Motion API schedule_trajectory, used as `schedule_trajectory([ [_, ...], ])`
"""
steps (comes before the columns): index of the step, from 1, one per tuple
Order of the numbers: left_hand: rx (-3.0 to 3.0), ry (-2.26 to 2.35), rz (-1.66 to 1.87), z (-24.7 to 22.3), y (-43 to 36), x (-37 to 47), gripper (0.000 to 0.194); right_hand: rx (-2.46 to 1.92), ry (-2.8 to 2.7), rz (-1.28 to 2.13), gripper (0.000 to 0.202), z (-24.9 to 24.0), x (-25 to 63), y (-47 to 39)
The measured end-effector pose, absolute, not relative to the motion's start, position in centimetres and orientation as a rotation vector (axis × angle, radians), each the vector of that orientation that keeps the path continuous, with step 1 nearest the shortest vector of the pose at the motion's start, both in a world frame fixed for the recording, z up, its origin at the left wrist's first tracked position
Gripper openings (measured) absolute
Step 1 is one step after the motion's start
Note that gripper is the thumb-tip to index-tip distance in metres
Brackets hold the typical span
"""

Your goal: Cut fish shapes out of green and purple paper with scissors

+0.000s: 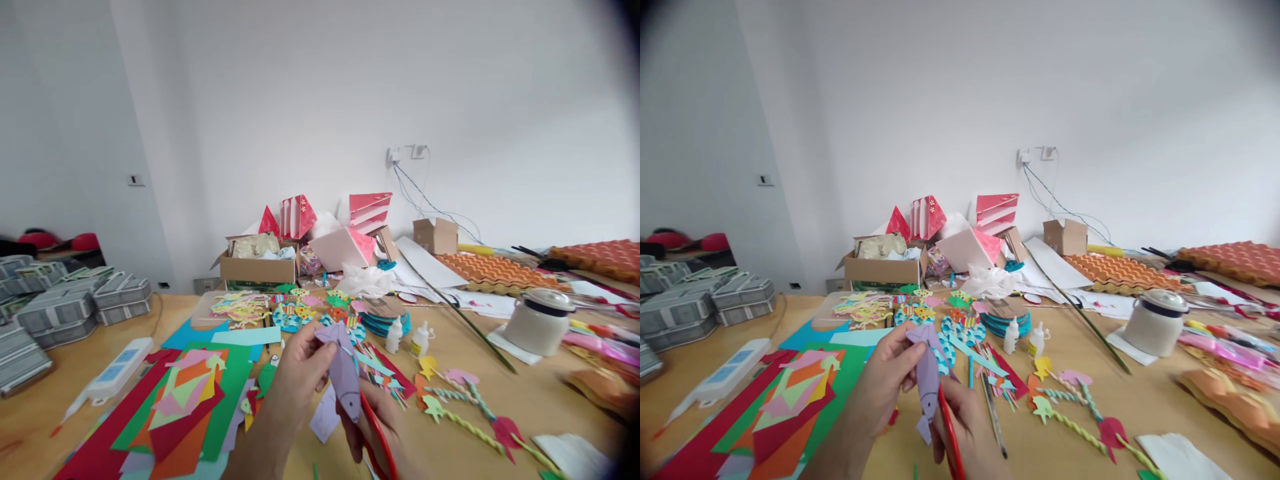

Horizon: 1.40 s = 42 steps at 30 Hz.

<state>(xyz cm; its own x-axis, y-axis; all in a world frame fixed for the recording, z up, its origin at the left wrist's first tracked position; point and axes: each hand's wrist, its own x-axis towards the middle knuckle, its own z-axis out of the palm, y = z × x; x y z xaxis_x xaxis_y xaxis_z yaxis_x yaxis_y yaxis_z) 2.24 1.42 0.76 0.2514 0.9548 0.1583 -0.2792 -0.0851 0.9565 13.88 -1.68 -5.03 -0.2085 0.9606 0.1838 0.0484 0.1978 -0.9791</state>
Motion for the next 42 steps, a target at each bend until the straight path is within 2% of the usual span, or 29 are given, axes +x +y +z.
schedule_trajectory([
  [15, 1.364, 0.866, 1.136, 0.8, 1.6, 1.6, 0.020, -1.060, -1.425, 1.166, 0.042, -4.2, 13.4, -2.2],
  [28, 1.448, 0.860, 1.050, 1.0, 2.0, 0.8, 0.018, -1.109, -1.520, 1.175, 0.052, -4.6, 13.9, -1.9],
  [42, 1.420, 0.772, 0.992, 1.1, 2.1, 0.7, 0.021, -1.089, -1.470, 1.188, 0.051, -5.0, 13.5, -2.0],
])
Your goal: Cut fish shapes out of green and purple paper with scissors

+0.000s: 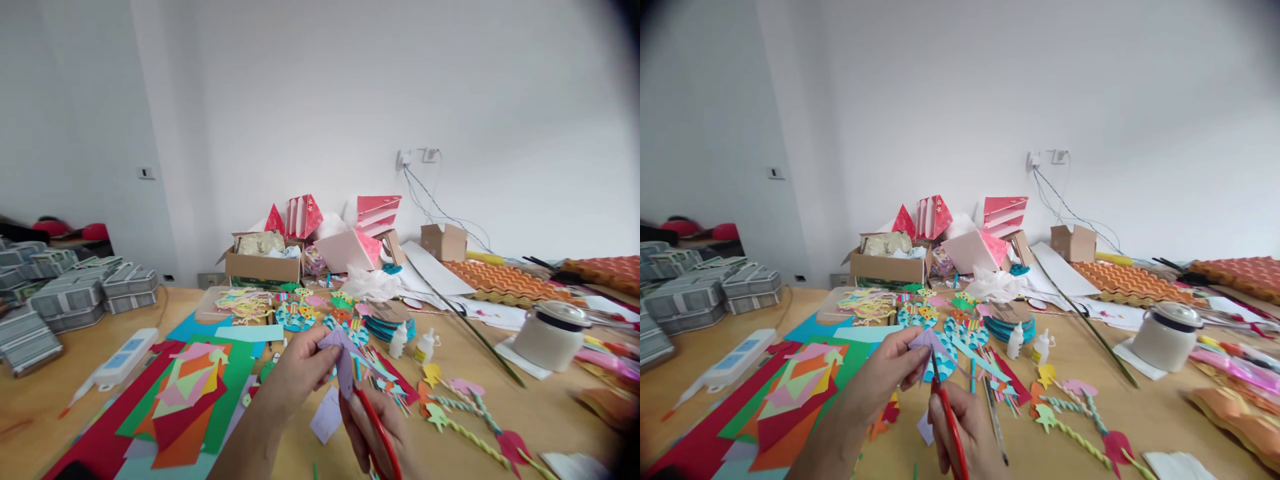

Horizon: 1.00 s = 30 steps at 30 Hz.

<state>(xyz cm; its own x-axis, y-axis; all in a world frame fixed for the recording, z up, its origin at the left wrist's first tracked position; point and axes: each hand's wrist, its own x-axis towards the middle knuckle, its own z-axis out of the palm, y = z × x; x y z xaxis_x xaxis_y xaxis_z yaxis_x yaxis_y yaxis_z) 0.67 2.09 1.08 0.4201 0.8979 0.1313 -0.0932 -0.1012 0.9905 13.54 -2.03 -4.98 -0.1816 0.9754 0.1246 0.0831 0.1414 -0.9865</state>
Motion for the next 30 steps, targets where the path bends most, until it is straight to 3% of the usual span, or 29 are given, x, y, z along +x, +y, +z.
schedule_trajectory([
  [30, 1.473, 0.770, 1.008, 0.9, 1.3, 1.2, 0.020, -0.917, -1.506, 1.188, 0.050, -6.3, 13.9, -0.9],
])
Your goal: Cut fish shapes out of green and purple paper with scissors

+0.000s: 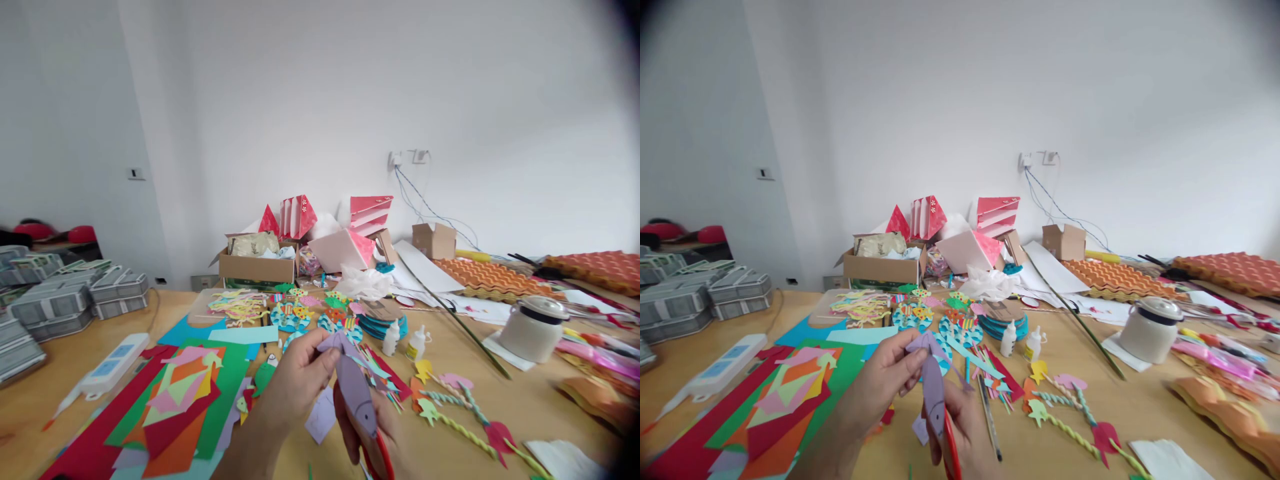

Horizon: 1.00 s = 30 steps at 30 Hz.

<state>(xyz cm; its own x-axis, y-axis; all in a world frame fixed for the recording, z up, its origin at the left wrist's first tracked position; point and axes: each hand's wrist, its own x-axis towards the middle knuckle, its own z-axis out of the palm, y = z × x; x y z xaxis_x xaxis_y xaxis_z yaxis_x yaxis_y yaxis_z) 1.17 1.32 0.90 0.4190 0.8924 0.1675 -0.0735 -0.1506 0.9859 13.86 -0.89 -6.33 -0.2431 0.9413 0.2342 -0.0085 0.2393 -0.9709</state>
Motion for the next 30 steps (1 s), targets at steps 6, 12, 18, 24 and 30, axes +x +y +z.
schedule_trajectory([
  [6, 1.528, 0.769, 1.006, 1.0, 1.0, 1.0, 0.019, -1.007, -1.468, 1.128, 0.044, -4.7, 13.8, -1.7],
  [12, 1.575, 0.811, 0.996, 0.9, 1.0, 0.9, 0.019, -1.049, -1.461, 1.085, 0.039, -4.3, 13.5, -2.3],
  [18, 1.570, 0.840, 1.005, 0.8, 1.0, 1.1, 0.020, -0.960, -1.502, 1.040, 0.029, -4.9, 13.5, -1.9],
  [24, 1.554, 0.841, 1.014, 1.1, 0.7, 1.3, 0.018, -1.068, -1.535, 0.982, 0.030, -3.3, 13.5, -2.6],
  [30, 1.497, 0.872, 1.037, 1.3, 0.5, 1.5, 0.017, -1.192, -1.482, 0.901, 0.033, -2.0, 13.0, -3.5],
])
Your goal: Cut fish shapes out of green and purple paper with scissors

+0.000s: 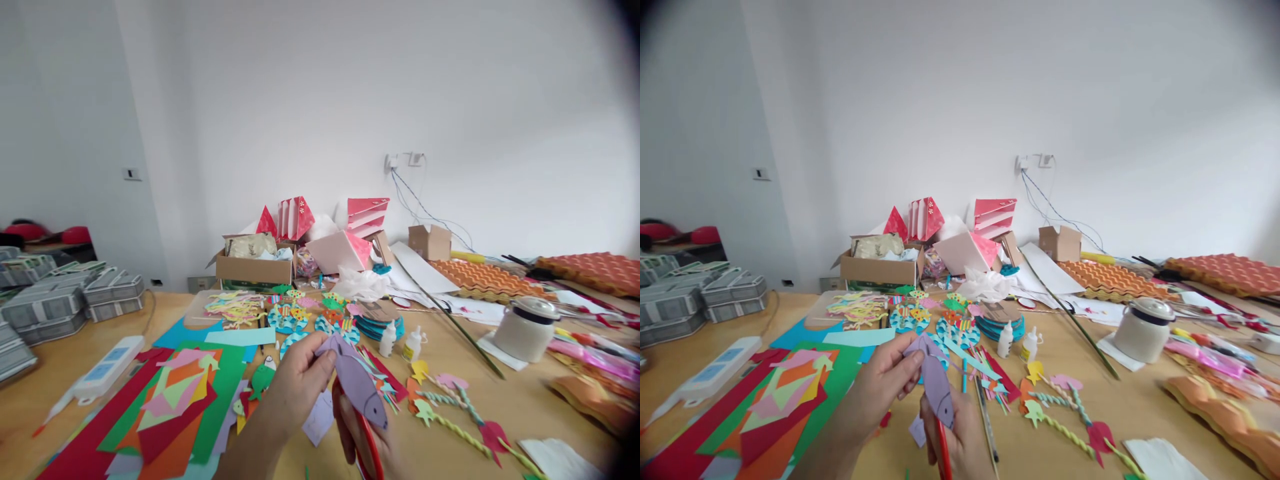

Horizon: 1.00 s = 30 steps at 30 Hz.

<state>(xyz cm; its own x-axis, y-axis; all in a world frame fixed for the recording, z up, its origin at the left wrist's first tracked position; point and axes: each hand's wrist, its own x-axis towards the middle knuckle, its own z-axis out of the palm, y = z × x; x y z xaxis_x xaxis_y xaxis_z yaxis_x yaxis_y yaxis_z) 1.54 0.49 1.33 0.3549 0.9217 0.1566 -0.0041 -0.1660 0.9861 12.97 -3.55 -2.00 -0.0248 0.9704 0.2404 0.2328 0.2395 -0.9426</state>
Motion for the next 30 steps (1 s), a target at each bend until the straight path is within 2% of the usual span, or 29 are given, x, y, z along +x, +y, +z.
schedule_trajectory([
  [9, 1.494, 0.863, 1.029, 1.4, 0.5, 1.5, 0.019, -1.214, -1.332, 1.042, 0.040, -4.4, 13.0, -2.6],
  [15, 1.503, 0.864, 1.041, 1.3, 0.8, 1.2, 0.021, -1.224, -1.365, 1.021, 0.051, -3.9, 12.9, -2.8],
  [22, 1.496, 0.885, 1.071, 1.0, 1.0, 1.4, 0.023, -1.216, -1.488, 0.853, 0.040, -2.5, 13.0, -3.2],
  [30, 1.475, 0.881, 1.063, 1.3, 0.7, 1.6, 0.023, -1.251, -1.485, 0.872, 0.034, -2.4, 13.1, -3.4],
])
